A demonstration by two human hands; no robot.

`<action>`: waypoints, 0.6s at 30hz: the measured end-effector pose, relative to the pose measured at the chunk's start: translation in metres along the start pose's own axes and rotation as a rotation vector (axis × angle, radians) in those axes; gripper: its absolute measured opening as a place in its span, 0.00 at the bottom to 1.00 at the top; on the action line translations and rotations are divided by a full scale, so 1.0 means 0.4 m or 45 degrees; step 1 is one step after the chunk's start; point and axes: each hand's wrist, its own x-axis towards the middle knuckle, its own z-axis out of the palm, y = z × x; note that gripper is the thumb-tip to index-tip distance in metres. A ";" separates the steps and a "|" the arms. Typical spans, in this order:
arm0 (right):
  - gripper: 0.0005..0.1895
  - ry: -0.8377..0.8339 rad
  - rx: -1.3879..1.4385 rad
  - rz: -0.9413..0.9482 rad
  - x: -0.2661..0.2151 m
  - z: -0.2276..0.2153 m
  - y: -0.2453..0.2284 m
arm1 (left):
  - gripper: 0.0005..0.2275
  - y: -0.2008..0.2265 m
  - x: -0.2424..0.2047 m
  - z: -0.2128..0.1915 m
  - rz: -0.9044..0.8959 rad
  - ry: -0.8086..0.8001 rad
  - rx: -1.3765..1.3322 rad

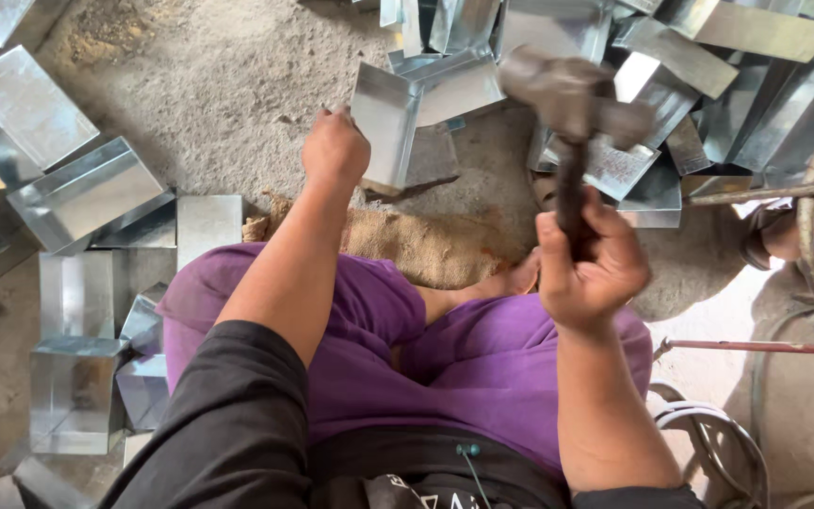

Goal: The person sits on the floor and repeatedly hammers small metal boxes with a hammer. They pick up each box, strike it several times, and place it aside, continuing the process with multiple boxes.

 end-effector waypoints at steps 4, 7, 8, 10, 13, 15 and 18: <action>0.13 -0.065 0.030 -0.022 0.000 0.054 0.021 | 0.14 0.010 0.000 -0.032 -0.030 0.040 -0.006; 0.13 -0.346 -0.234 0.164 -0.018 0.113 0.066 | 0.16 0.025 -0.009 -0.041 -0.040 0.020 0.031; 0.15 -0.439 -0.332 0.158 -0.019 0.121 0.077 | 0.16 0.030 -0.013 -0.040 -0.022 0.047 0.007; 0.18 -0.623 -0.531 0.144 -0.014 0.132 0.082 | 0.16 0.040 -0.016 -0.034 0.017 0.103 -0.044; 0.18 -0.576 -0.574 0.092 -0.016 0.118 0.046 | 0.20 0.020 -0.018 -0.015 0.051 0.000 -0.079; 0.16 -0.441 -0.461 0.071 -0.025 0.109 0.016 | 0.19 -0.014 -0.009 -0.002 -0.006 0.033 -0.123; 0.13 -0.292 -0.321 0.216 -0.028 0.105 0.006 | 0.18 -0.043 0.030 0.011 -0.042 0.049 -0.094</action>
